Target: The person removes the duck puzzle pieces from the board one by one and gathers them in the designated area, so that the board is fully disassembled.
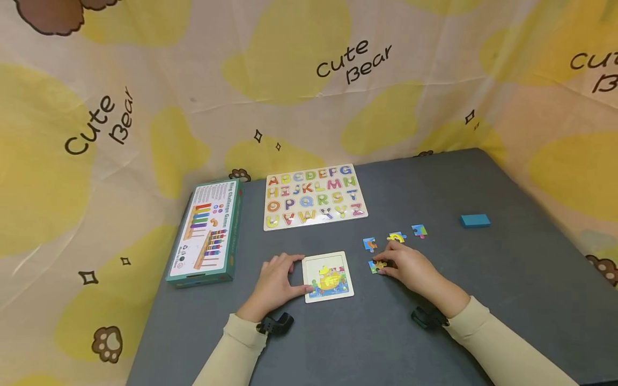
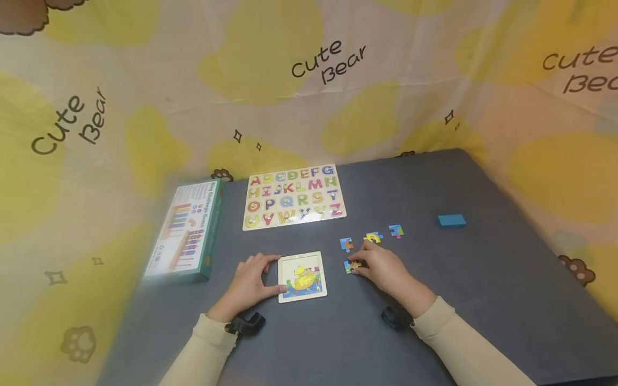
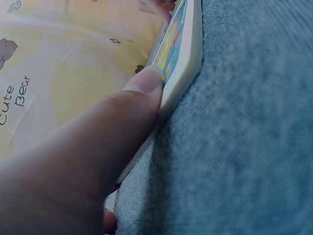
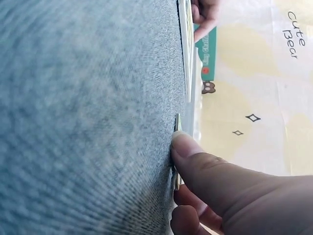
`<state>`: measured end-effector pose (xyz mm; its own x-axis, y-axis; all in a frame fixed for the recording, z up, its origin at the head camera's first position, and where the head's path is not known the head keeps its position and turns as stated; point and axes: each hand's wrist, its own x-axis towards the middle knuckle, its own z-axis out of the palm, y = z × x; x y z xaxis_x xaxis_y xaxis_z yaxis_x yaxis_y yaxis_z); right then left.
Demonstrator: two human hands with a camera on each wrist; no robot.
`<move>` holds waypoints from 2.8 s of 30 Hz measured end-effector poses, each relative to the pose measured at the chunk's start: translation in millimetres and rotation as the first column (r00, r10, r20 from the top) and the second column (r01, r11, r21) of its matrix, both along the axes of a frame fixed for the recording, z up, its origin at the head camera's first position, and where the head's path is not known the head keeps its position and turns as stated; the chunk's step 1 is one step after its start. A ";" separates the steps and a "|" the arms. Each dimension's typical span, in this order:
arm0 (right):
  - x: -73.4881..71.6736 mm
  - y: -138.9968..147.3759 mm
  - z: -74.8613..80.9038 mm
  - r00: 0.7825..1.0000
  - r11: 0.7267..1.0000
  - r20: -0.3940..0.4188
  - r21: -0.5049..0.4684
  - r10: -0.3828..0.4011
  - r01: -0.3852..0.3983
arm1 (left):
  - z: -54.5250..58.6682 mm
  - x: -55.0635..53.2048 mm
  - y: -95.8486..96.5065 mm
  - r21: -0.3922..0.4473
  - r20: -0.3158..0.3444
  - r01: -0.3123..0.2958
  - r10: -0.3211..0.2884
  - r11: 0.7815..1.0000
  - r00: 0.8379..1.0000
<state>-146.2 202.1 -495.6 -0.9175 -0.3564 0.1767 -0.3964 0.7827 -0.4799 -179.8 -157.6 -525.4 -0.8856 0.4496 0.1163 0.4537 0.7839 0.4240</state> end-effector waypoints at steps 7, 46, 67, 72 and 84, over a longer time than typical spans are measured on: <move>-0.2 0.9 2.1 1.000 0.999 -0.023 0.030 0.022 -0.021 | 2.6 0.7 0.4 0.005 0.008 0.003 -0.003 1.000 1.000; -14.7 -111.7 -7.9 0.979 0.981 0.062 -0.043 0.192 -0.189 | -0.5 2.3 3.7 -0.016 0.006 0.001 -0.001 1.000 1.000; -20.4 -113.0 -10.9 0.985 0.983 0.082 -0.119 0.149 -0.139 | 2.3 -1.1 1.1 -0.013 -0.011 0.000 0.000 1.000 1.000; -20.5 -112.7 -12.2 0.980 0.976 0.084 -0.142 0.178 -0.165 | 3.2 -1.0 1.2 -0.007 -0.009 -0.001 0.000 1.000 1.000; -21.9 -104.2 0.9 0.977 0.940 0.093 -0.303 0.192 -0.156 | 2.8 0.4 1.6 -0.008 0.003 -0.003 0.003 1.000 1.000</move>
<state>-168.0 97.8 -494.8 -0.8665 -0.4614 0.1907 -0.4396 0.5242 -0.7293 -179.4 -156.0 -522.6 -0.8871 0.4482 0.1098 0.4503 0.7886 0.4188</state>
